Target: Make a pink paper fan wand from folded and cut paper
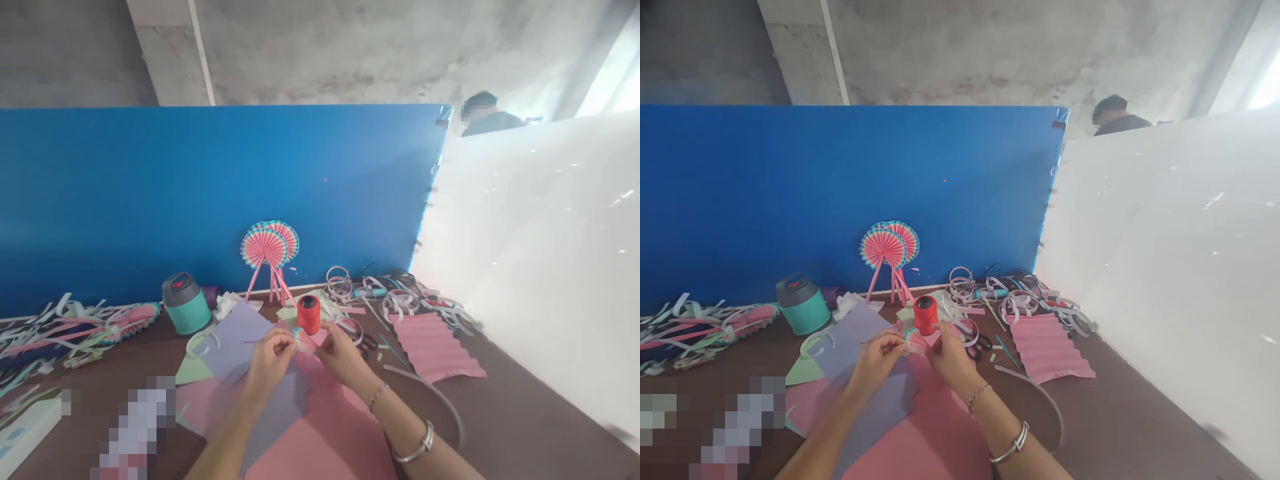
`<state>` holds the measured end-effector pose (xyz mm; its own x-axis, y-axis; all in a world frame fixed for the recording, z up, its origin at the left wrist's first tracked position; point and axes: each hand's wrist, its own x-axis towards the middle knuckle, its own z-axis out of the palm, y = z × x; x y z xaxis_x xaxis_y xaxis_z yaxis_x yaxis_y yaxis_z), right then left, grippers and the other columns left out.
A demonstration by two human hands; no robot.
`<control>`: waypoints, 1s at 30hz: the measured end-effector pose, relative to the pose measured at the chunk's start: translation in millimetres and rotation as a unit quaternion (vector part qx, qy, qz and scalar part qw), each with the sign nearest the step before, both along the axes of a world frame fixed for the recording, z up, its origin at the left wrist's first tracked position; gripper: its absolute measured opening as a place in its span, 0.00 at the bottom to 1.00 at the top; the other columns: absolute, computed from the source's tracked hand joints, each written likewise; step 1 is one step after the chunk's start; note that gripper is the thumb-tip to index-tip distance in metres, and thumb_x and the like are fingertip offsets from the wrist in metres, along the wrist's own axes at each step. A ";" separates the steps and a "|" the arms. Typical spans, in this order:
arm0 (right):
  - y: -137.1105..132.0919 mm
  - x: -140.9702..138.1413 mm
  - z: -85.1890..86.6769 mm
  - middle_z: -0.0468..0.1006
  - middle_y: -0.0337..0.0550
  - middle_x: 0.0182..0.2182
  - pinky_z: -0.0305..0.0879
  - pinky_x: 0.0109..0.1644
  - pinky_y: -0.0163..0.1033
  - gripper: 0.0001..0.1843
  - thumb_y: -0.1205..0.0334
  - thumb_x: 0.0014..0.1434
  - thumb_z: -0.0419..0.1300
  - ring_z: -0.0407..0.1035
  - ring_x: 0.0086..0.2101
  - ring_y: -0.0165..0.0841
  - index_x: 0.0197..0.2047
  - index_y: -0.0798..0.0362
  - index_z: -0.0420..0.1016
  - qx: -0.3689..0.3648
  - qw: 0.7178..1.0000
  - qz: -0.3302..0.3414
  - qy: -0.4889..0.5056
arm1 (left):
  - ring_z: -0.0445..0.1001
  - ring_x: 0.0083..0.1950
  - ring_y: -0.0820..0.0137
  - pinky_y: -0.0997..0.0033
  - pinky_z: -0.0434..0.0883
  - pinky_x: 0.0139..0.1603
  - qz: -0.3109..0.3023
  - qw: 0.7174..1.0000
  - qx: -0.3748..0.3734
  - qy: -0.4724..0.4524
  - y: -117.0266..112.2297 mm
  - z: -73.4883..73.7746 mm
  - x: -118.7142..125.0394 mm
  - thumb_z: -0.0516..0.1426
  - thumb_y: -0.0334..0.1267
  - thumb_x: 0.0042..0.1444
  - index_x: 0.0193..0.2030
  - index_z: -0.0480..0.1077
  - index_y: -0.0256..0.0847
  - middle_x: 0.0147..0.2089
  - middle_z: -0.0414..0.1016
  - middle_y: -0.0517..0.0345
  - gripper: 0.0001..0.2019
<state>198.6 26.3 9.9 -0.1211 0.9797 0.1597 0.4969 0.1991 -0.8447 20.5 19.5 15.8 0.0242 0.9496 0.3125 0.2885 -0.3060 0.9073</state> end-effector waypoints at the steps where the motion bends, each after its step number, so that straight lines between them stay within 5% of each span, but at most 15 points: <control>1: 0.2 0.4 -0.1 0.69 0.31 0.21 0.58 0.30 0.32 0.27 0.77 0.48 0.56 0.67 0.25 0.30 0.52 0.55 0.65 -0.002 1.000 -0.001 0.000 | 0.74 0.35 0.67 0.70 0.72 0.37 0.002 1.000 -0.001 -0.002 -0.9 0.8 0.8 0.57 0.37 0.49 0.24 0.74 0.38 0.36 0.73 0.53 0.08; 22: 6.2 3.6 -0.9 0.77 0.38 0.21 0.58 0.27 0.32 0.19 0.73 0.46 0.60 0.71 0.25 0.33 0.44 0.58 0.73 -0.003 0.999 -0.031 -0.011 | 0.74 0.38 0.69 0.72 0.72 0.38 -0.026 0.991 0.098 0.088 -16.0 4.6 11.4 0.53 0.34 0.56 0.28 0.72 0.40 0.37 0.72 0.54 0.08; 30: 7.3 3.2 -2.8 0.79 0.41 0.24 0.60 0.32 0.34 0.17 0.75 0.46 0.58 0.72 0.27 0.35 0.41 0.56 0.74 0.022 0.996 -0.062 -0.064 | 0.74 0.35 0.68 0.71 0.72 0.37 0.009 0.998 0.057 0.031 -9.6 1.7 9.8 0.56 0.38 0.53 0.25 0.73 0.39 0.35 0.73 0.53 0.09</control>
<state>201.8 33.5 7.1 -0.0206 0.9809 0.1933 0.6224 0.1639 -0.7653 30.3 9.9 17.5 0.0310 0.9084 0.4170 0.3497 -0.4007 0.8468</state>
